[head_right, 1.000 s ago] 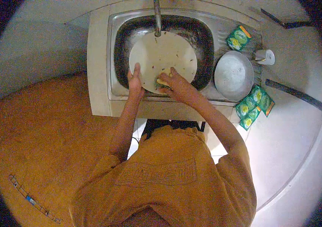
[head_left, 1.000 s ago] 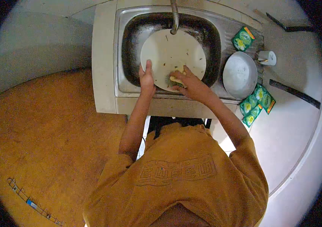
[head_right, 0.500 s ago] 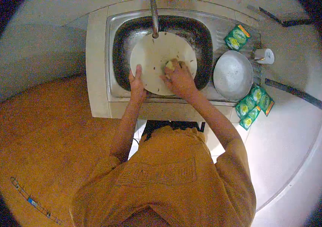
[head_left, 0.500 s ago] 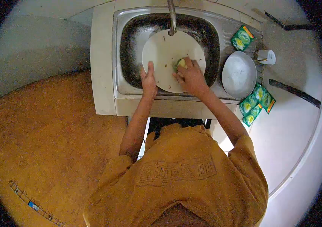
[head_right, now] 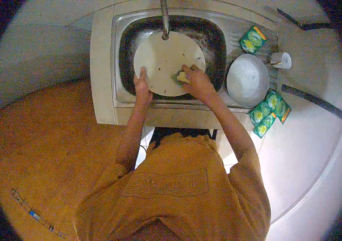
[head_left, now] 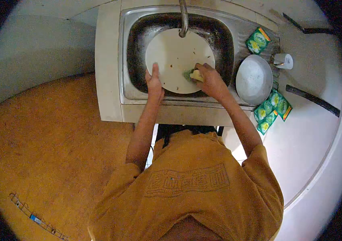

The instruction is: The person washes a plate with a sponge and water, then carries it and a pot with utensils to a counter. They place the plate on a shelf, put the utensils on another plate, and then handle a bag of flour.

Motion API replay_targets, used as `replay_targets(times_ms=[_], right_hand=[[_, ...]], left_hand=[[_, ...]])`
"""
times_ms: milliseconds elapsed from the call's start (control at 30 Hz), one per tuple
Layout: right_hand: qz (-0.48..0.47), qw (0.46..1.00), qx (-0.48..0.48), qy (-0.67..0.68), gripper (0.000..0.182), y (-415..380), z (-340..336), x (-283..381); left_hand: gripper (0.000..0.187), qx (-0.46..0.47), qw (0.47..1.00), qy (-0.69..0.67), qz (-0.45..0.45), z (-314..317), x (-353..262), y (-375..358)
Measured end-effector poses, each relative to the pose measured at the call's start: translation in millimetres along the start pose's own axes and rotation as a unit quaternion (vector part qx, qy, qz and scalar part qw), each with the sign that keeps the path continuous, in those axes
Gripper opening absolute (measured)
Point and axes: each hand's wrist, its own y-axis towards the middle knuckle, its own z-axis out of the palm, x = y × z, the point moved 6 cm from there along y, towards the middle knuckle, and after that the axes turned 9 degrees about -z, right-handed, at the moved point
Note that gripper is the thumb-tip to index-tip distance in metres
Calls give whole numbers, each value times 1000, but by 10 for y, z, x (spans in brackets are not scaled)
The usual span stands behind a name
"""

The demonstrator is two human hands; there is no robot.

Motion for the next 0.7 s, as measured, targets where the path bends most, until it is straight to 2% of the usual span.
replay_targets(times_ms=[33, 67, 133, 233, 367, 433, 467, 533, 567, 600, 633, 700], right_hand=[[-40, 998, -23, 40, 43, -1, -2, -3], [-39, 998, -20, 39, 43, -8, 33, -33], [-63, 990, -95, 77, 41, 16, -81, 59], [-98, 994, -43, 27, 47, 3, 70, 230], [-67, 997, -21, -15, 49, -13, 300, 245], [-99, 992, 46, -62, 50, 6, 446, 272], [-97, 992, 46, -61, 50, 28, 511, 288], [-168, 983, 53, -42, 51, 107, 613, 448], [-167, 984, 51, -44, 51, 165, 611, 447], [-189, 980, 25, -60, 51, 222, 564, 484], [-210, 975, 0, -73, 50, 269, 538, 489], [-175, 980, -26, -89, 49, 467, 535, 321]], left_hand=[[51, -1, 1000, 0, -1, 23, -8, -23], [51, 4, 1000, 6, 10, 39, -31, -39], [50, 9, 1000, 14, 22, 26, -26, -8], [49, 43, 998, 27, 40, 96, -21, 4], [45, -1, 999, 37, 18, 122, -17, -76], [45, -14, 999, 31, 5, 111, 12, -84], [45, -27, 997, 64, 18, 105, 10, -100], [46, -38, 994, 96, 30, 77, 18, -121], [48, -29, 984, 165, 55, 67, -8, -119], [50, -22, 969, 233, 79, 66, -26, -122], [50, -22, 969, 235, 78, 37, -5, -108], [52, -18, 962, 252, 100, -15, 2, -115]])
